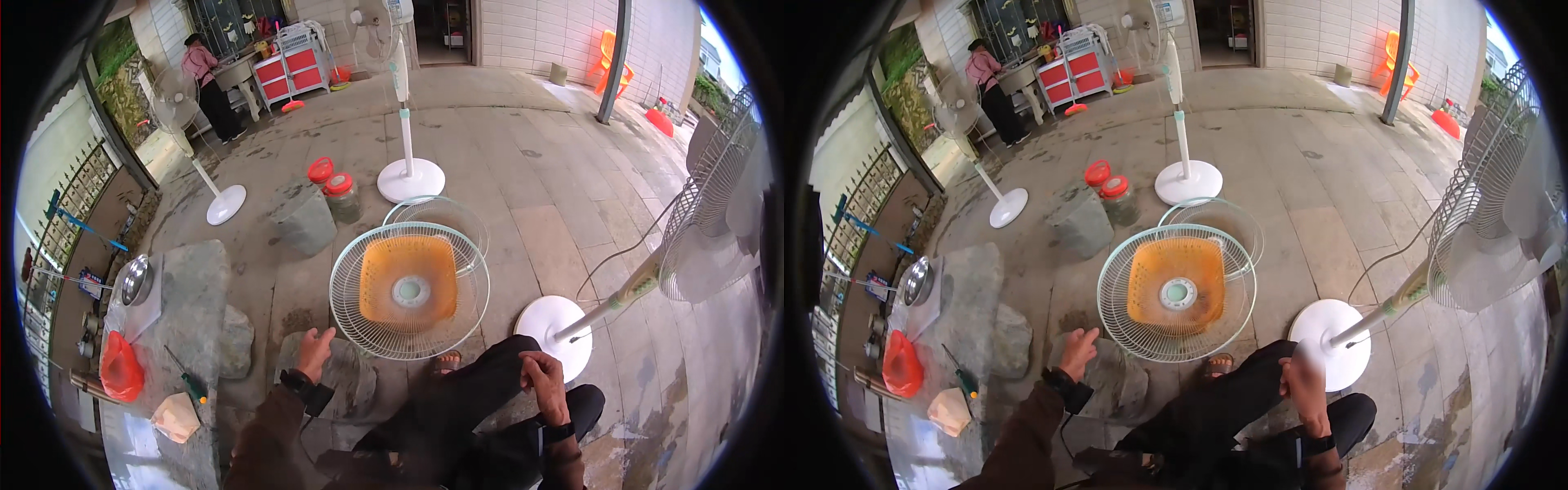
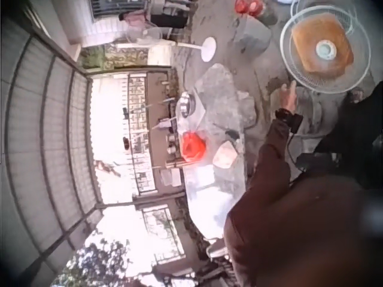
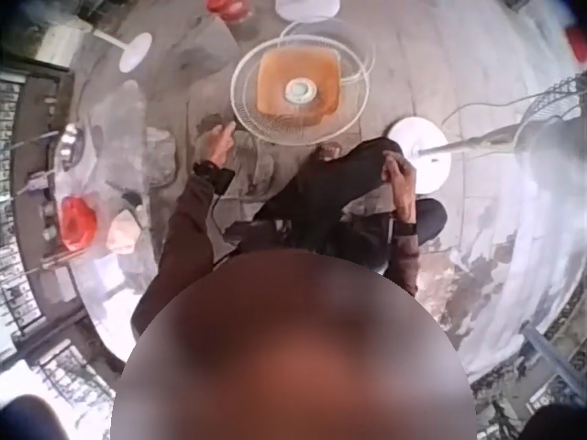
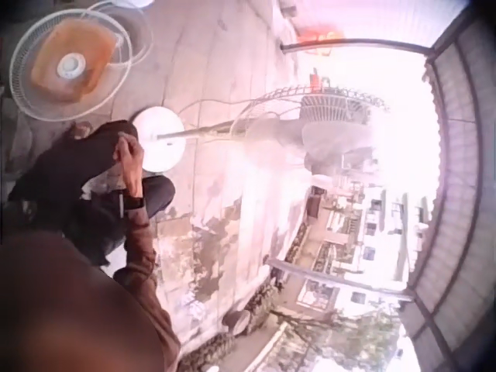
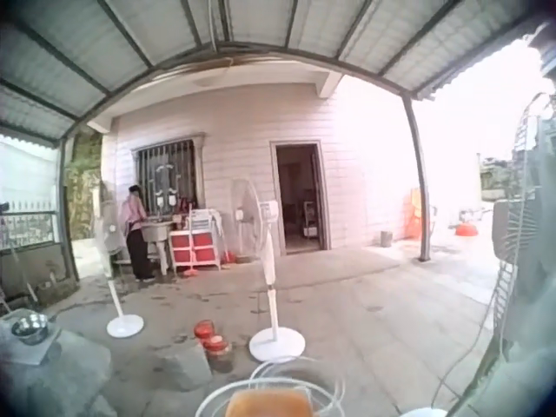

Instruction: Assembling the protective front and back grilles onto a floor fan.

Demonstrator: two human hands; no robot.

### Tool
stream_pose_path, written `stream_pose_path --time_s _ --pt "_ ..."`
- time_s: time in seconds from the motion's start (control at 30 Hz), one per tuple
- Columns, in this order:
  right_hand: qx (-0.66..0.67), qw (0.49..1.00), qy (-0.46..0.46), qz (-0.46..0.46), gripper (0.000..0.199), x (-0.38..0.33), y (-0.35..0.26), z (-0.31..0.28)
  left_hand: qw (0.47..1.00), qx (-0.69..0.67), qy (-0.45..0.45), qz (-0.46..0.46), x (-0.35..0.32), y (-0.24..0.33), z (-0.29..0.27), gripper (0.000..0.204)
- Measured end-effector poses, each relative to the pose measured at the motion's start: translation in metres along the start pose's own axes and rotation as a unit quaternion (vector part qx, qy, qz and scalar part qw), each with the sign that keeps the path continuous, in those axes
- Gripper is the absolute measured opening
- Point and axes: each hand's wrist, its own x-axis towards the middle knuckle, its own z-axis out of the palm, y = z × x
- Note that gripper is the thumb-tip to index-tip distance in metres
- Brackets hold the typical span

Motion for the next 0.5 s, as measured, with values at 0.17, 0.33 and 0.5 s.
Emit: stream_pose_path --time_s 0.17,0.33,0.5 --pt "0.01 0.998 0.057 -0.001 0.023 -0.022 0.013 -0.01 0.988 -0.096 -0.04 -0.118 0.015 -0.02 0.035 0.025" --pt "0.033 0.996 0.088 0.006 0.024 -0.04 0.031 -0.022 0.972 -0.174 -0.042 -0.153 0.024 -0.028 0.055 0.019" --pt "0.035 0.994 0.105 -0.004 0.025 -0.046 0.031 -0.021 0.958 -0.2 -0.17 -0.119 0.053 -0.058 0.05 0.017"
